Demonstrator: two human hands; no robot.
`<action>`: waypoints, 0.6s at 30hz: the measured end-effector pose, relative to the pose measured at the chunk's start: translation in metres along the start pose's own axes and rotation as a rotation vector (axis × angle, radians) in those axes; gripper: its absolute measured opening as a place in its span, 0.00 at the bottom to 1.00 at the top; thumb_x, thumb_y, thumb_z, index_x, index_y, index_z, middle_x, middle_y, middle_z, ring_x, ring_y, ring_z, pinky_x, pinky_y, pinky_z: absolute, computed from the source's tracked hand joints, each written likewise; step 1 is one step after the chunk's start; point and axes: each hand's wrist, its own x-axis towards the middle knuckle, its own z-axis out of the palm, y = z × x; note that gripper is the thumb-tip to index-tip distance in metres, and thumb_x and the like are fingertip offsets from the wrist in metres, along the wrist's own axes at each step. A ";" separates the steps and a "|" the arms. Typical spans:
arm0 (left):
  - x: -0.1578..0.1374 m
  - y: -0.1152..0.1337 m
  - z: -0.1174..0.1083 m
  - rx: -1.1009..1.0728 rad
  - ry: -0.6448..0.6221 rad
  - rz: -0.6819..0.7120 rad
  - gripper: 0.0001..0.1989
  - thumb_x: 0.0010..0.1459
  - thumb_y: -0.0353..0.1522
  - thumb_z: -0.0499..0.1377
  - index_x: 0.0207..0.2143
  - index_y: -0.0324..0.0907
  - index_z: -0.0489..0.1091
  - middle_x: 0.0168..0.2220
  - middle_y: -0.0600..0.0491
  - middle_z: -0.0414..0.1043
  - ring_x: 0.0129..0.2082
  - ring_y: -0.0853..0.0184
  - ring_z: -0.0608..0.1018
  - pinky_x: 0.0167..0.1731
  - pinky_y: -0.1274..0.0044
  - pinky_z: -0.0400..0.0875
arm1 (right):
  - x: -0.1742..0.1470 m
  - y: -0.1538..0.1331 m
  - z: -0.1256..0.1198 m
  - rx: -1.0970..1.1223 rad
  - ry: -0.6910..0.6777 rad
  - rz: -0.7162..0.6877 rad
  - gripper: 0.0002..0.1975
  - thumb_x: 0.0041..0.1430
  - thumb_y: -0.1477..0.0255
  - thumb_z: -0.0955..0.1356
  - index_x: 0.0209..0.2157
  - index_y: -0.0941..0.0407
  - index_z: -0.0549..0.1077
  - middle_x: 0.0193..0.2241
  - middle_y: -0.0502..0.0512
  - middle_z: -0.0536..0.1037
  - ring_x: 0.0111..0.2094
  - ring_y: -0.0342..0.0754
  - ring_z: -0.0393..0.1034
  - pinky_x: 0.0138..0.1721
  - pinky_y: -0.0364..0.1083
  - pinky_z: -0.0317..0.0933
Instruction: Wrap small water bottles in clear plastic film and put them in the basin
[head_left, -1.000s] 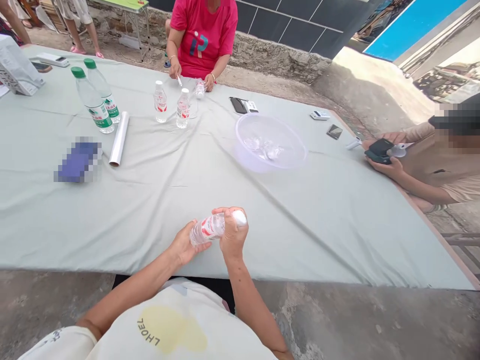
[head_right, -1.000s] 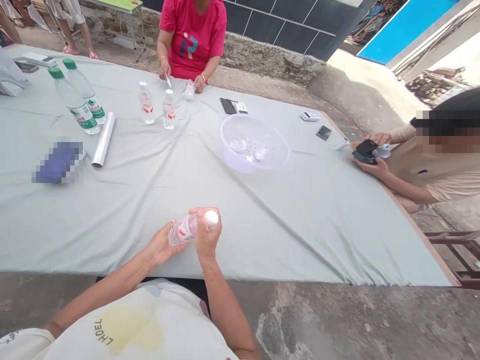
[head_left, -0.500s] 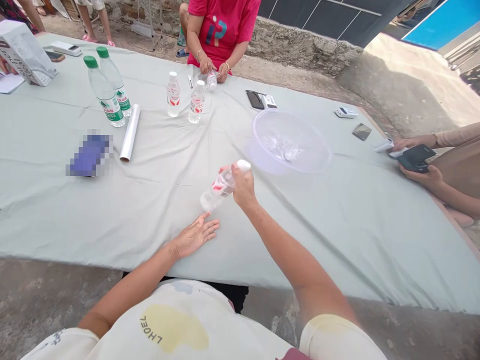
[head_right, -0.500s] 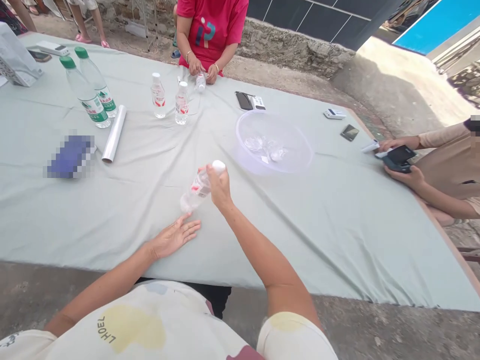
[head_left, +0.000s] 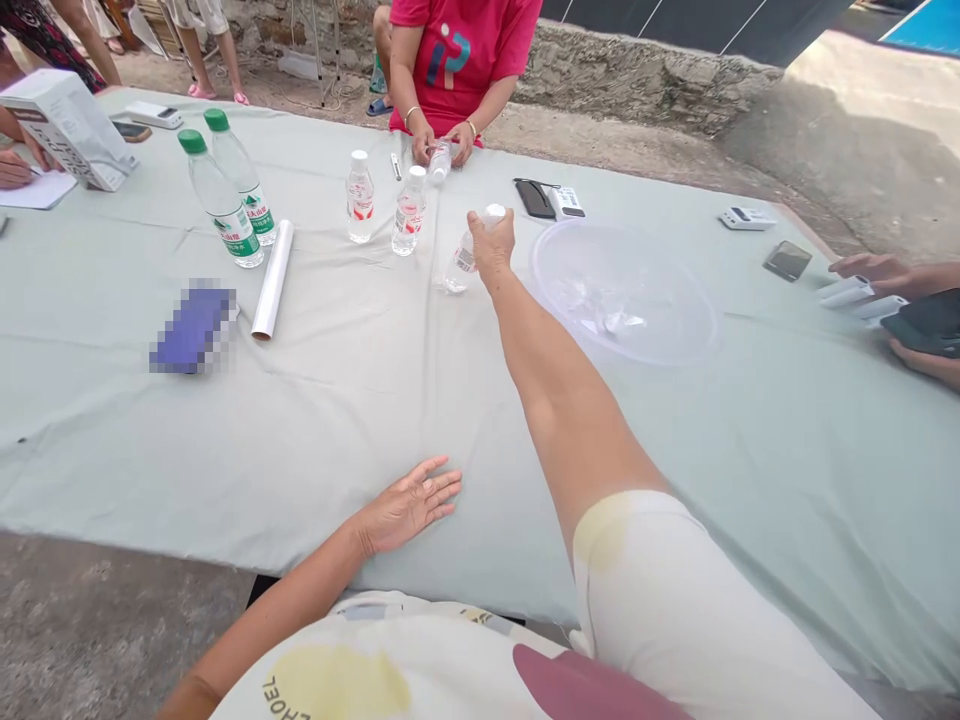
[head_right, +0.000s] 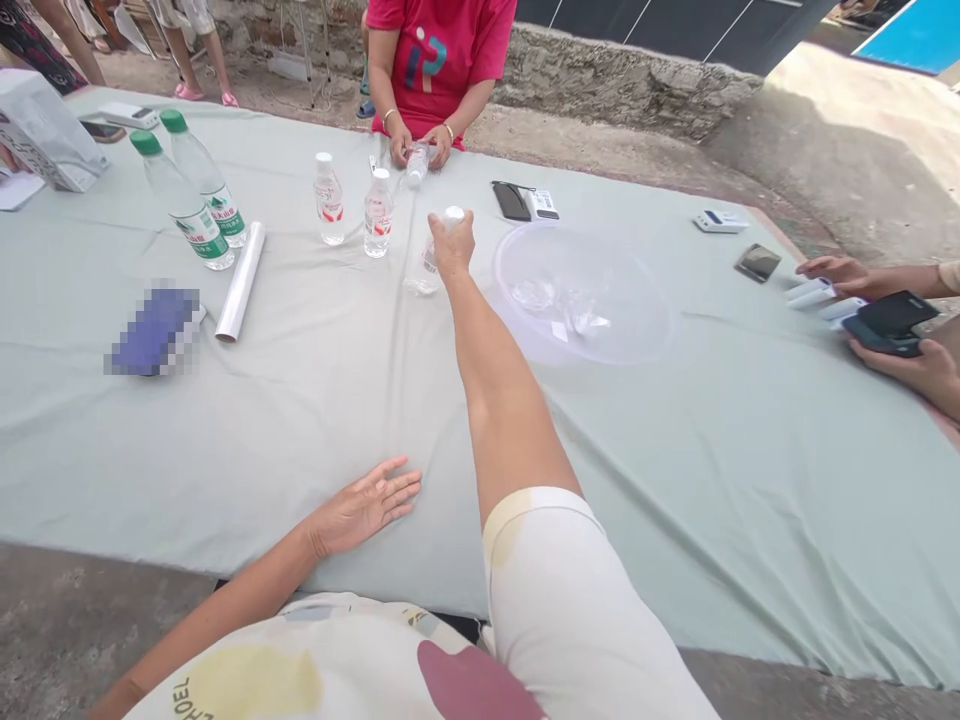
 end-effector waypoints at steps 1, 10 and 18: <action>0.000 0.000 0.000 0.001 -0.005 0.002 0.27 0.64 0.38 0.60 0.64 0.49 0.60 0.70 0.42 0.52 0.71 0.56 0.55 0.68 0.60 0.43 | -0.002 0.005 0.003 -0.007 -0.029 0.041 0.21 0.56 0.58 0.69 0.44 0.55 0.61 0.40 0.56 0.72 0.48 0.53 0.69 0.52 0.60 0.61; 0.003 0.001 0.001 -0.023 0.006 -0.013 0.22 0.63 0.38 0.62 0.58 0.46 0.68 0.68 0.42 0.57 0.69 0.52 0.57 0.67 0.57 0.43 | -0.002 -0.015 -0.023 -0.074 -0.044 0.058 0.30 0.54 0.49 0.70 0.47 0.57 0.65 0.48 0.63 0.70 0.57 0.58 0.61 0.55 0.64 0.56; 0.004 0.000 0.000 -0.019 -0.011 -0.017 0.22 0.64 0.38 0.60 0.59 0.45 0.66 0.69 0.41 0.54 0.70 0.52 0.56 0.68 0.57 0.43 | 0.042 -0.076 0.038 -0.148 -0.293 -0.352 0.24 0.51 0.71 0.73 0.50 0.48 0.67 0.63 0.55 0.62 0.68 0.57 0.43 0.66 0.65 0.41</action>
